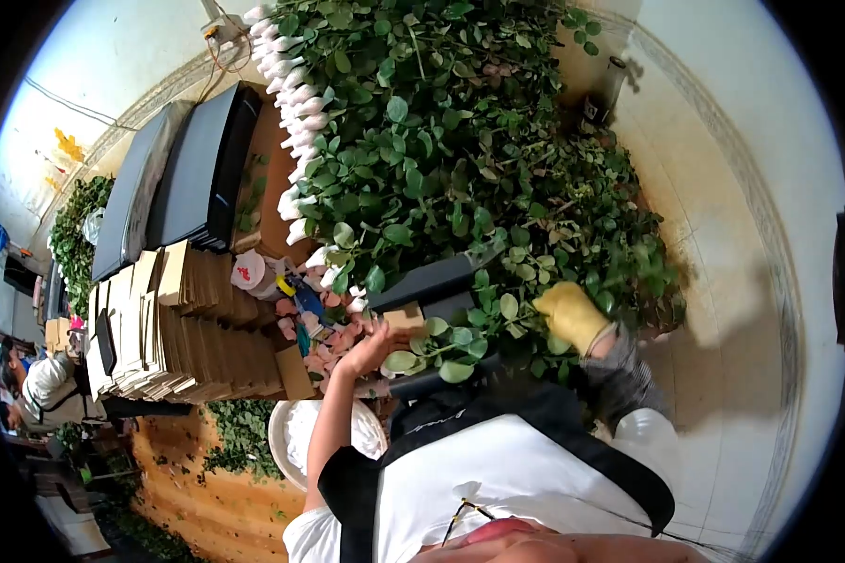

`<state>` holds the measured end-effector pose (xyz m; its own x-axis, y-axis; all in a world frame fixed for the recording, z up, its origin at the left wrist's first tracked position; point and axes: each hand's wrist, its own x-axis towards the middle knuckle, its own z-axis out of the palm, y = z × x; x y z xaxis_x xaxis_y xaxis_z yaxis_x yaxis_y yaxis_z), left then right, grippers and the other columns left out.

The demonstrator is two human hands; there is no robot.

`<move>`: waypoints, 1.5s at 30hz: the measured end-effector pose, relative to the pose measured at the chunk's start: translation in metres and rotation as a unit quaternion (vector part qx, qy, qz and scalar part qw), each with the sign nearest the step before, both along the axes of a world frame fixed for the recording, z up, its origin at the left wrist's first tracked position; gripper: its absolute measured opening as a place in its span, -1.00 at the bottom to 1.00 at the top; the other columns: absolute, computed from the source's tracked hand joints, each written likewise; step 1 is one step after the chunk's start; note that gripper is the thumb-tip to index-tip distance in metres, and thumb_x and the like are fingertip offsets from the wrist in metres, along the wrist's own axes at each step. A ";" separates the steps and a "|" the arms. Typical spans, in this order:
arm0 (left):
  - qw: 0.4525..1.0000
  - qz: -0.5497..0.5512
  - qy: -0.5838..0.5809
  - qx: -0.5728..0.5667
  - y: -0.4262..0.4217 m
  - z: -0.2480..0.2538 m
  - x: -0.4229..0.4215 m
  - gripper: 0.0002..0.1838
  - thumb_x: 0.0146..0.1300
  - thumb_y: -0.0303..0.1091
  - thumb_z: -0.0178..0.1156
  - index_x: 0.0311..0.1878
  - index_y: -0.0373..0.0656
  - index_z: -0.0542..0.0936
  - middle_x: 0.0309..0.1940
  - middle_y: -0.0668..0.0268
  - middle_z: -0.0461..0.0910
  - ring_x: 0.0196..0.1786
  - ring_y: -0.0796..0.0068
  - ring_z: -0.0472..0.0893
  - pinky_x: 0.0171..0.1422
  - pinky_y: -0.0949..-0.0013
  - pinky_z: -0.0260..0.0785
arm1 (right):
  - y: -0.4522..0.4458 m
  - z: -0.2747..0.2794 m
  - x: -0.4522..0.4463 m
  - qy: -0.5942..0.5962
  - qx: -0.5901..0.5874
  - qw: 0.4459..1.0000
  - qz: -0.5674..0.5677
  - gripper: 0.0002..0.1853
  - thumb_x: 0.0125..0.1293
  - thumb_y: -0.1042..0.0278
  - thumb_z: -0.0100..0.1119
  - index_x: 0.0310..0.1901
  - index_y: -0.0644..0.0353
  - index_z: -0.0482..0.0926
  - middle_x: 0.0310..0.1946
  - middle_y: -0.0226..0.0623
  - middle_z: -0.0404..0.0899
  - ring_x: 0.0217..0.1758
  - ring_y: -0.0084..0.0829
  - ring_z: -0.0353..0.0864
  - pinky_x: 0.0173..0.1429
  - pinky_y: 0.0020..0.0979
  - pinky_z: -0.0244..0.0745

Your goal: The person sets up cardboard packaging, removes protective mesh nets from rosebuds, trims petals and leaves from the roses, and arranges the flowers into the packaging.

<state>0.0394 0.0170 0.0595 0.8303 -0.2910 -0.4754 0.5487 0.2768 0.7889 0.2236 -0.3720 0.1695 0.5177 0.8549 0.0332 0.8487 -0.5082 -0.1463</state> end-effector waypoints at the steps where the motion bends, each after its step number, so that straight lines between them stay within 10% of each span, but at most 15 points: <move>1: 0.993 -0.040 -0.021 0.106 -0.002 0.011 -0.003 -0.24 0.50 0.28 -0.16 0.40 -0.23 0.39 0.25 0.17 0.49 0.26 0.29 0.47 0.42 0.24 0.26 | 0.000 -0.009 -0.004 -0.014 -0.004 0.999 -0.029 -0.83 -0.01 0.49 0.24 -0.33 0.06 0.71 -0.42 -0.22 0.66 -0.26 -0.10 0.65 -0.09 -0.07 0.52; 4: 0.968 -0.099 -0.128 0.194 -0.015 0.010 -0.004 -0.35 0.30 -0.18 0.43 0.37 -0.23 0.46 0.25 0.22 0.48 0.25 0.36 0.50 0.36 0.34 0.34 | -0.007 -0.089 -0.006 0.010 -0.041 0.996 -0.083 -0.84 0.07 0.44 0.22 -0.28 0.14 0.69 -0.35 -0.18 0.67 -0.19 -0.05 0.64 -0.03 -0.07 0.53; 6: 0.942 -0.098 -0.158 0.280 -0.022 0.001 -0.009 -0.37 0.31 -0.21 0.41 0.36 -0.24 0.44 0.21 0.17 0.51 0.27 0.31 0.51 0.38 0.29 0.34 | -0.015 -0.132 -0.003 0.135 -0.053 0.982 -0.119 -0.83 0.14 0.40 0.19 -0.24 0.19 0.68 -0.30 -0.16 0.67 -0.17 -0.02 0.63 0.02 -0.04 0.52; 8: 0.948 -0.127 -0.114 0.269 -0.022 0.013 -0.011 -0.29 0.35 -0.29 0.34 0.46 -0.29 0.27 0.34 0.11 0.42 0.39 0.25 0.44 0.49 0.26 0.26 | 0.002 -0.092 0.029 0.234 -0.219 0.943 -0.093 -0.68 0.30 0.31 0.08 0.04 0.15 0.67 -0.09 -0.05 0.69 -0.02 0.00 0.66 0.10 -0.06 0.55; 10: 0.970 -0.124 -0.125 0.167 -0.012 0.005 -0.018 -0.26 0.35 -0.36 0.32 0.51 -0.28 0.21 0.42 0.13 0.34 0.47 0.26 0.35 0.55 0.27 0.18 | 0.018 -0.030 0.052 0.284 -0.143 0.943 -0.095 -0.65 0.38 0.31 0.11 0.16 0.12 0.59 -0.07 -0.09 0.69 -0.02 -0.11 0.69 0.07 -0.09 0.59; 14: 0.967 -0.147 -0.113 0.174 -0.007 0.002 -0.013 -0.26 0.36 -0.37 0.34 0.51 -0.26 0.21 0.46 0.12 0.29 0.50 0.25 0.33 0.54 0.26 0.21 | 0.111 0.066 0.103 0.111 0.087 0.990 -0.007 -0.52 0.46 0.27 0.13 0.36 0.20 0.42 0.14 0.00 0.61 0.13 -0.15 0.65 0.29 -0.15 0.53; 16: 0.976 -0.060 -0.076 0.197 -0.021 0.015 -0.006 -0.42 0.34 -0.40 0.35 0.37 -0.29 0.40 0.16 0.12 0.59 0.27 0.30 0.57 0.32 0.31 0.43 | 0.176 0.064 0.146 0.065 0.240 0.967 0.060 -0.50 0.42 0.29 0.18 0.36 0.17 0.42 0.16 -0.08 0.61 0.21 -0.18 0.60 0.35 -0.15 0.49; 19: 0.888 0.021 -0.212 0.408 -0.041 0.006 -0.005 -0.68 0.35 -0.48 0.23 0.15 -0.26 0.56 -0.06 0.10 0.66 -0.05 0.36 0.70 0.03 0.28 0.52 | 0.261 0.041 0.206 -0.193 0.126 0.973 -0.008 -0.40 0.39 0.32 0.17 0.44 0.05 0.30 0.39 -0.27 0.43 0.39 -0.23 0.44 0.60 -0.18 0.15; 20: 0.820 -0.015 -0.273 0.503 -0.045 0.002 -0.003 -0.70 0.37 -0.43 0.22 0.14 -0.24 0.57 -0.06 0.10 0.65 -0.06 0.32 0.69 0.05 0.31 0.51 | 0.283 -0.002 0.230 -0.254 0.067 0.964 -0.038 -0.48 0.41 0.34 0.10 0.40 0.04 0.38 0.35 -0.24 0.46 0.35 -0.26 0.47 0.52 -0.19 0.22; 24: 0.946 0.060 -0.119 0.296 -0.039 0.014 -0.009 -0.78 0.49 -0.35 0.15 0.07 -0.28 0.56 -0.15 0.29 0.63 -0.04 0.45 0.61 0.07 0.38 0.45 | 0.298 -0.018 0.187 -0.240 0.045 0.962 -0.119 -0.61 0.37 0.33 0.09 0.22 -0.01 0.55 -0.06 -0.39 0.67 0.02 -0.37 0.64 0.20 -0.26 0.39; 28: 0.969 0.016 -0.201 0.140 -0.026 -0.013 -0.027 -0.59 0.32 -0.55 0.21 0.24 -0.26 0.48 0.18 0.28 0.46 0.14 0.46 0.54 0.23 0.37 0.44 | 0.273 -0.062 0.187 -0.224 0.008 0.967 -0.120 -0.65 0.34 0.41 0.13 0.14 -0.03 0.62 -0.31 -0.43 0.70 -0.25 -0.35 0.70 -0.23 -0.27 0.51; 34: 0.918 -0.040 -0.258 0.299 -0.031 0.000 -0.018 -0.42 0.09 -0.64 0.31 0.24 -0.22 0.49 0.13 0.23 0.44 0.10 0.35 0.56 0.17 0.33 0.49 | 0.265 0.046 0.177 -0.356 0.095 0.927 -0.067 -0.77 0.22 0.55 0.15 -0.19 -0.05 0.67 -0.39 -0.39 0.65 -0.22 -0.35 0.66 0.03 -0.29 0.52; 38: 0.886 -0.059 -0.261 0.378 -0.035 0.002 -0.011 -0.43 -0.01 -0.58 0.40 0.15 -0.20 0.53 -0.05 0.16 0.45 -0.01 0.25 0.61 0.09 0.30 0.52 | 0.224 0.052 0.226 -0.237 0.259 0.936 -0.026 -0.70 0.06 0.51 0.33 -0.11 0.08 0.65 -0.29 -0.21 0.69 -0.16 -0.16 0.67 0.27 -0.12 0.48; 45: 0.865 -0.012 -0.294 0.406 -0.042 -0.008 -0.018 -0.55 0.03 -0.43 0.36 0.06 -0.24 0.58 -0.18 0.10 0.49 -0.15 0.11 0.57 -0.02 0.22 0.46 | 0.170 0.071 0.200 -0.147 0.122 0.972 -0.134 -0.83 0.16 0.41 0.44 -0.21 0.12 0.68 -0.18 -0.19 0.71 0.00 -0.14 0.67 0.27 -0.07 0.49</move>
<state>0.0217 -0.0253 0.0517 0.9964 -0.0801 -0.0278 -0.0167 -0.5065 0.8621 0.4237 -0.2020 0.2407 0.6580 0.6387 0.3989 0.7140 -0.6976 -0.0607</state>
